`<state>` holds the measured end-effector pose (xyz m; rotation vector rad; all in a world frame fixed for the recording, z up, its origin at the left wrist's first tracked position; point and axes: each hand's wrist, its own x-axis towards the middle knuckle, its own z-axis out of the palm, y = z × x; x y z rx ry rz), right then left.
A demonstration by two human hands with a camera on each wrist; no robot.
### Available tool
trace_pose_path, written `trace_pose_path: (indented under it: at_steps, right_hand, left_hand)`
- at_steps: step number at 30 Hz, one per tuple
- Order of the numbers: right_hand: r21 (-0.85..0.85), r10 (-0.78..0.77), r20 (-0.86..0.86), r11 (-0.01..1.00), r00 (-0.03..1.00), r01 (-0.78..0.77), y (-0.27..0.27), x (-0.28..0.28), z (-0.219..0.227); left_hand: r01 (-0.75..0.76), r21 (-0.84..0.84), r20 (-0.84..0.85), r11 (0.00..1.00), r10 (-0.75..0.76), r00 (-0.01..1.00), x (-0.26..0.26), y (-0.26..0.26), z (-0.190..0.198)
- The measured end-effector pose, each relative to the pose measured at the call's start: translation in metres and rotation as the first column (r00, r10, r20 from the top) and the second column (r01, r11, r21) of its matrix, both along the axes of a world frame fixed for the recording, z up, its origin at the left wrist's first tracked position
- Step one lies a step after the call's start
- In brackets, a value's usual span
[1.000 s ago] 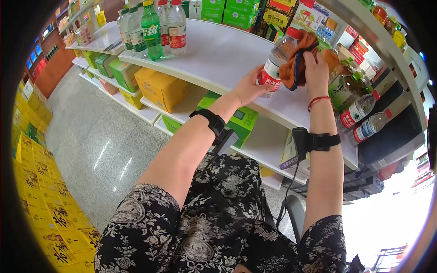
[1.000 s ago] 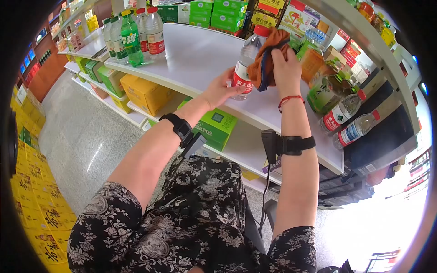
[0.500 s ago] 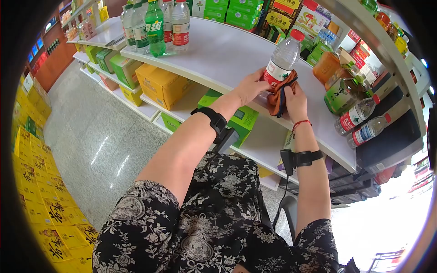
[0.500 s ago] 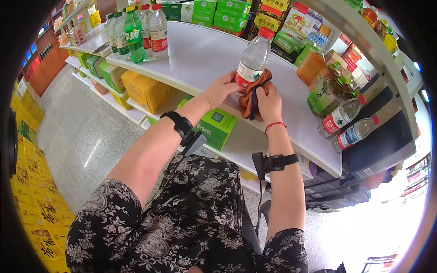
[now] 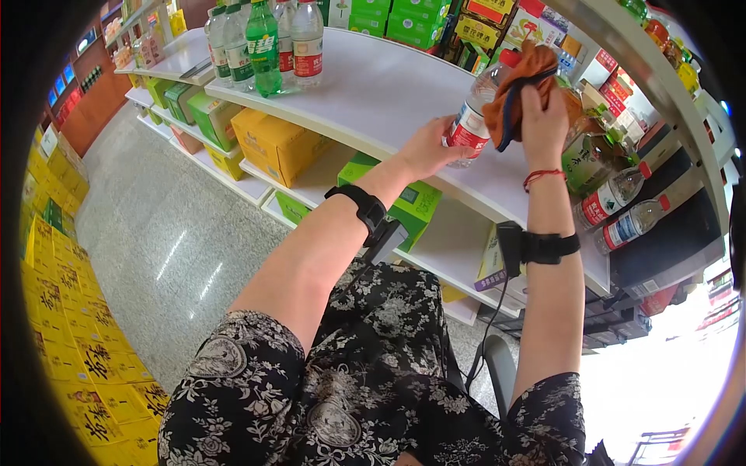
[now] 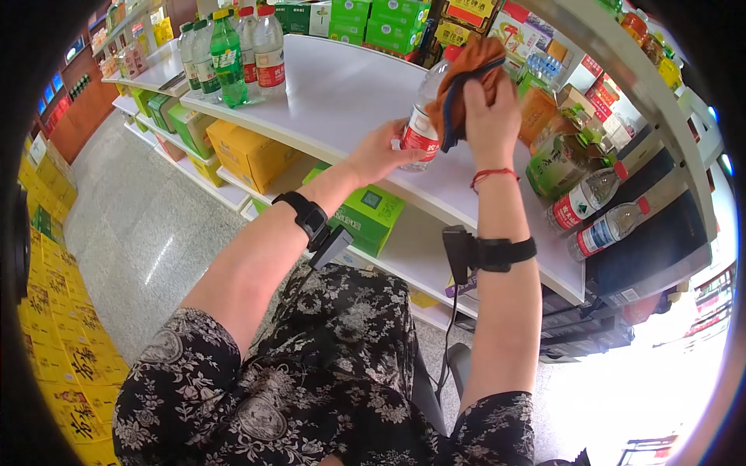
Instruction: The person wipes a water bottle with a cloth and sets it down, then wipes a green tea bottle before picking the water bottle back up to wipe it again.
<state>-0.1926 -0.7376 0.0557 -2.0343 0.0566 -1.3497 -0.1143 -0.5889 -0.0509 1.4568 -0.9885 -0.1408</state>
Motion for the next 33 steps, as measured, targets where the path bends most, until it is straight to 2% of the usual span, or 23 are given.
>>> trace_pose_path:
  at_steps: [2, 3, 4, 5, 6, 9, 10, 12, 14, 15, 17, 18, 19, 20, 22, 23, 25, 26, 28, 29, 30, 32, 33]
  right_hand:
    - [-0.197, -0.092, -0.040, 0.977, 0.995, 0.083, -0.010, 0.009, -0.025]
    - [-0.169, -0.056, -0.111, 0.985, 0.992, 0.037, -0.013, 0.010, -0.040]
    - [-0.171, -0.055, -0.111, 0.985, 0.992, 0.035, -0.015, 0.010, -0.057]
    - [-0.089, -0.044, -0.244, 0.996, 0.969, 0.022, -0.017, 0.009, -0.074]
    - [-0.009, -0.022, -0.370, 1.000, 0.929, 0.020, -0.019, 0.007, -0.087]
    - [0.106, 0.032, -0.342, 0.994, 0.939, 0.005, -0.020, 0.000, -0.107]
    - [0.105, 0.031, -0.343, 0.994, 0.939, 0.006, -0.022, -0.001, -0.107]
    - [0.174, 0.096, -0.435, 0.985, 0.895, -0.021, -0.018, -0.008, -0.095]
    - [0.170, 0.088, -0.483, 0.985, 0.871, -0.006, -0.018, -0.010, -0.084]
    - [0.166, 0.084, -0.530, 0.986, 0.844, 0.007, -0.017, -0.009, -0.078]
    - [0.126, 0.060, -0.470, 0.992, 0.881, 0.000, -0.017, -0.007, -0.062]
    - [0.090, 0.034, -0.410, 0.996, 0.911, 0.004, -0.018, -0.007, -0.054]
    - [0.034, -0.054, -0.326, 0.997, 0.944, 0.068, -0.019, -0.005, -0.046]
    - [0.042, -0.053, -0.331, 0.997, 0.942, 0.071, -0.016, -0.004, -0.035]
    - [0.101, 0.022, -0.134, 0.995, 0.991, -0.008, -0.012, -0.004, -0.012]
    - [0.106, 0.020, -0.133, 0.994, 0.991, -0.006, -0.010, -0.003, -0.005]
    - [-0.010, -0.013, -0.072, 1.000, 0.997, 0.012, -0.007, 0.000, 0.004]
    - [-0.008, -0.013, -0.070, 1.000, 0.997, 0.013, -0.007, 0.001, 0.001]
    - [-0.195, -0.096, 0.025, 0.976, 0.995, 0.099, -0.009, 0.008, -0.013]
    - [-0.167, -0.112, -0.052, 0.981, 0.992, 0.102, -0.010, 0.006, -0.022]
    - [-0.169, -0.110, -0.053, 0.981, 0.992, 0.100, -0.016, 0.007, -0.035]
    - [-0.012, -0.034, -0.246, 0.999, 0.969, 0.032, -0.031, 0.009, -0.064]
    - [-0.015, -0.038, -0.248, 0.999, 0.968, 0.035, -0.031, 0.005, -0.076]
  left_hand:
    - [-0.092, 0.138, 0.083, 0.986, 0.081, 0.993, 0.002, 0.000, -0.001]
    - [-0.095, 0.135, 0.084, 0.986, 0.085, 0.993, 0.002, -0.001, -0.003]
    - [-0.225, 0.148, 0.124, 0.963, 0.207, 0.970, 0.001, -0.003, -0.006]
    - [-0.350, 0.155, 0.166, 0.924, 0.324, 0.931, 0.000, -0.006, -0.009]
    - [-0.351, 0.152, 0.165, 0.924, 0.326, 0.931, 0.002, -0.007, -0.010]
    - [-0.307, 0.121, 0.132, 0.944, 0.291, 0.947, 0.004, -0.009, -0.013]
    - [-0.307, 0.097, 0.169, 0.947, 0.288, 0.942, 0.003, -0.009, -0.014]
    - [-0.302, 0.073, 0.206, 0.950, 0.282, 0.937, -0.002, -0.009, -0.010]
    - [-0.029, -0.037, -0.079, 0.999, 0.026, 0.997, -0.002, -0.004, -0.004]
    - [-0.031, -0.036, -0.076, 0.999, 0.028, 0.997, -0.001, -0.004, -0.004]
    - [-0.095, 0.111, -0.028, 0.989, 0.099, 0.995, 0.004, -0.005, -0.006]
    - [-0.097, 0.115, -0.029, 0.989, 0.101, 0.994, 0.006, -0.007, -0.010]
    - [-0.086, 0.037, -0.020, 0.996, 0.086, 0.996, 0.007, -0.010, -0.014]
    - [-0.071, -0.039, -0.012, 0.997, 0.071, 0.997, 0.008, -0.012, -0.018]
    - [-0.072, -0.050, -0.017, 0.996, 0.072, 0.997, 0.008, -0.014, -0.021]
    - [-0.076, -0.069, -0.015, 0.995, 0.075, 0.997, 0.009, -0.015, -0.021]
    - [-0.099, -0.060, 0.032, 0.993, 0.101, 0.994, 0.009, -0.015, -0.021]
    - [-0.126, -0.058, 0.077, 0.990, 0.130, 0.989, 0.007, -0.014, -0.019]
    - [-0.174, -0.024, 0.105, 0.985, 0.175, 0.979, 0.004, -0.012, -0.015]
    - [-0.221, 0.011, 0.131, 0.975, 0.218, 0.967, 0.002, -0.010, -0.013]
    - [-0.223, 0.010, 0.129, 0.975, 0.220, 0.967, 0.003, -0.011, -0.014]
    - [-0.244, 0.042, 0.112, 0.969, 0.238, 0.965, 0.004, -0.013, -0.016]
    - [-0.242, 0.040, 0.109, 0.970, 0.236, 0.966, 0.003, -0.014, -0.016]
